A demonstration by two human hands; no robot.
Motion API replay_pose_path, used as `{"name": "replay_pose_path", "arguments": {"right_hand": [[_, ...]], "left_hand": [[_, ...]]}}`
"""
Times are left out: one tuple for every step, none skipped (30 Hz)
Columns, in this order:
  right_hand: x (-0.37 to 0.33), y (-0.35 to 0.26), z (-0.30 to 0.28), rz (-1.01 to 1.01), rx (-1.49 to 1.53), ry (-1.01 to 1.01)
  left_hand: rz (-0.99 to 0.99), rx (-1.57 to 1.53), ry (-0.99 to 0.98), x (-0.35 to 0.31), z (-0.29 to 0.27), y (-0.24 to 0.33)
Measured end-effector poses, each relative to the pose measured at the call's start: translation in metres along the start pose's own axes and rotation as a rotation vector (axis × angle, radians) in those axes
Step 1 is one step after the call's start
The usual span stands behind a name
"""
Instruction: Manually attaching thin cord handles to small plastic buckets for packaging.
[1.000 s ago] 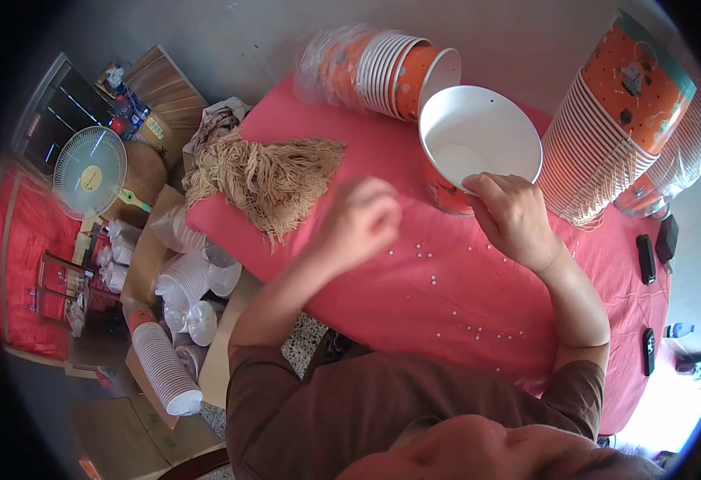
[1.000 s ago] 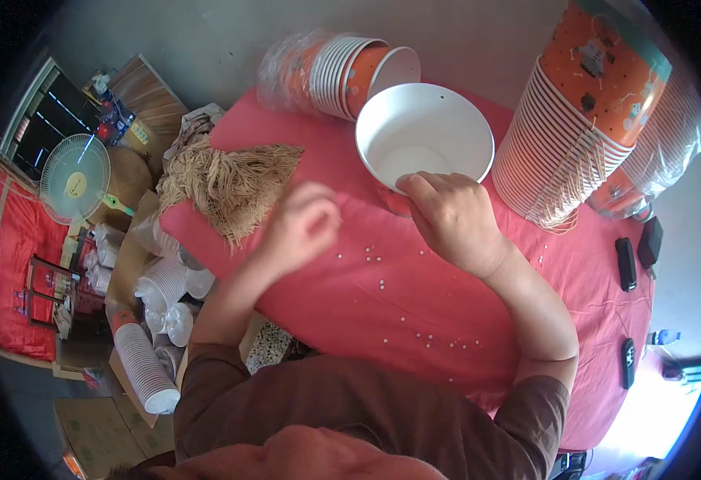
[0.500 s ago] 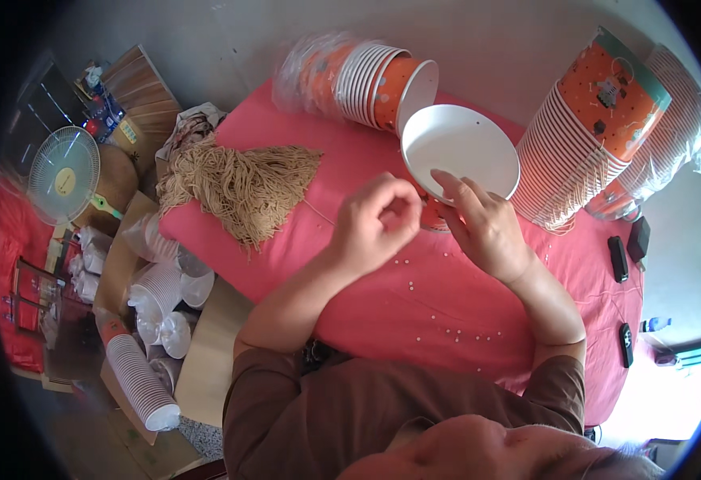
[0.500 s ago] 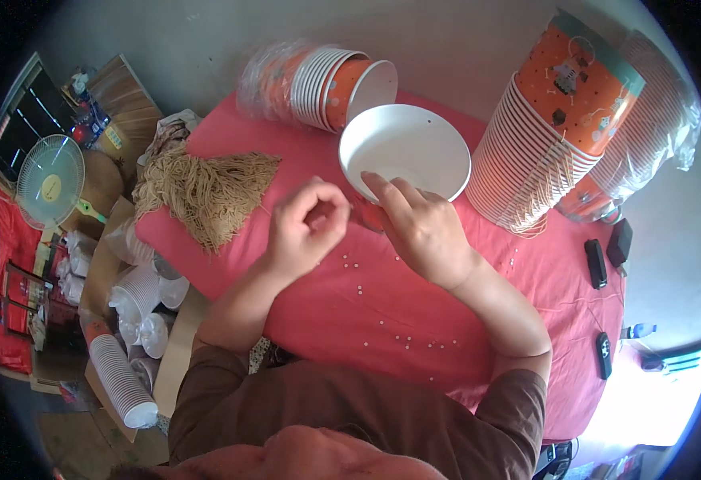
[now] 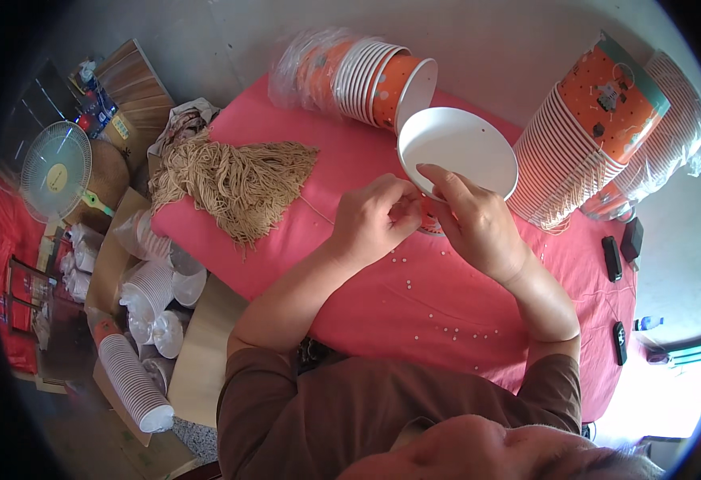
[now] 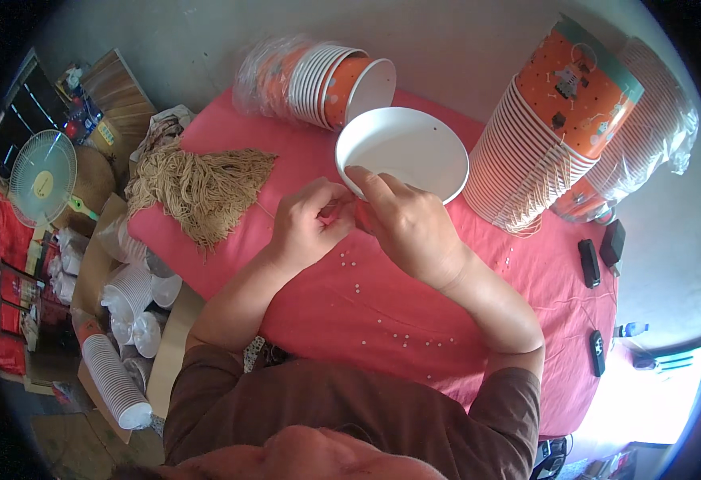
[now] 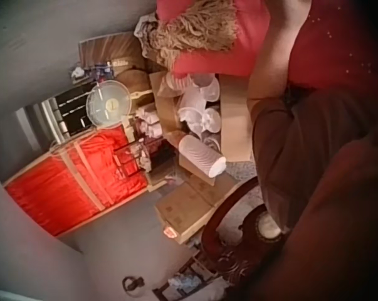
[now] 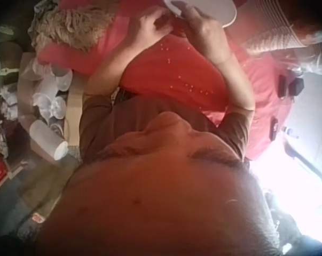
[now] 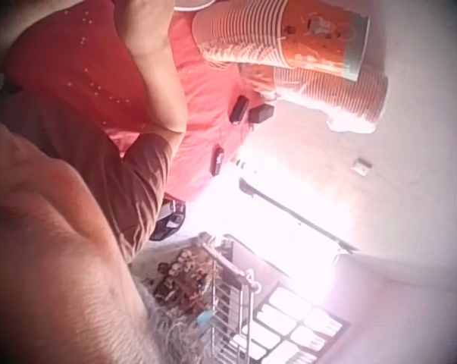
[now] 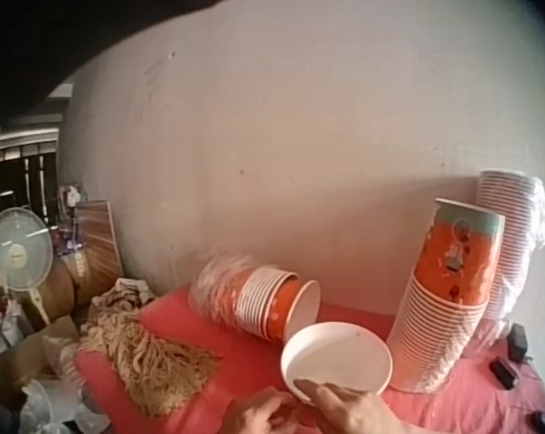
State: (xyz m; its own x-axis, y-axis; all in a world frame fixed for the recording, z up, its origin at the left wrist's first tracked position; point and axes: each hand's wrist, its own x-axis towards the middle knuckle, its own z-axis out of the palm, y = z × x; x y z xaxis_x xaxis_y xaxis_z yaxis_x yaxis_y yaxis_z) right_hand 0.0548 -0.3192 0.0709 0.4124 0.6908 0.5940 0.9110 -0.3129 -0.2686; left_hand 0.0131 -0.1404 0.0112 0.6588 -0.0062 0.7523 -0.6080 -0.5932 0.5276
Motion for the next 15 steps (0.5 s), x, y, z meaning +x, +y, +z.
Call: {"name": "replay_pose_path", "arguments": {"right_hand": [[0.000,-0.001,0.001,0.012,-0.006,-0.008],[0.000,-0.002,0.002,0.023,-0.012,-0.015],[0.001,-0.002,0.002,0.023,-0.012,-0.016],[0.002,-0.003,0.001,0.023,0.020,-0.011],[0.003,-0.003,0.000,0.024,0.052,-0.005],[0.003,-0.002,-0.002,0.024,0.051,-0.007],[0.003,-0.001,-0.005,0.034,0.059,-0.007],[0.003,0.001,-0.008,0.044,0.067,-0.007],[0.003,0.001,-0.010,0.046,0.066,-0.007],[0.004,0.002,-0.013,0.093,0.062,-0.026],[0.004,0.004,-0.015,0.141,0.058,-0.045],[0.005,0.007,-0.016,0.141,0.057,-0.045],[0.006,0.010,-0.017,0.164,0.076,-0.071],[0.007,0.013,-0.018,0.187,0.096,-0.097],[0.008,0.016,-0.018,0.188,0.096,-0.096]], "left_hand": [[0.017,0.029,0.004,0.000,0.000,0.000],[0.016,0.029,0.004,0.000,0.000,-0.001],[0.024,0.047,0.019,0.000,-0.001,-0.002],[0.032,0.064,0.034,0.000,-0.001,-0.003],[0.032,0.063,0.035,0.000,-0.001,-0.004],[0.043,0.071,0.033,-0.001,0.000,-0.006],[0.055,0.079,0.031,-0.001,0.000,-0.007],[0.054,0.078,0.032,-0.002,0.000,-0.006],[0.049,0.092,0.020,-0.001,0.000,-0.005],[0.045,0.106,0.008,-0.001,0.000,-0.005],[0.045,0.105,0.008,-0.002,0.000,-0.006],[0.047,0.114,0.014,-0.003,0.001,-0.007],[0.048,0.124,0.020,-0.003,0.002,-0.009],[0.048,0.124,0.019,-0.003,0.003,-0.010],[0.053,0.128,0.029,-0.003,0.004,-0.011]]}}
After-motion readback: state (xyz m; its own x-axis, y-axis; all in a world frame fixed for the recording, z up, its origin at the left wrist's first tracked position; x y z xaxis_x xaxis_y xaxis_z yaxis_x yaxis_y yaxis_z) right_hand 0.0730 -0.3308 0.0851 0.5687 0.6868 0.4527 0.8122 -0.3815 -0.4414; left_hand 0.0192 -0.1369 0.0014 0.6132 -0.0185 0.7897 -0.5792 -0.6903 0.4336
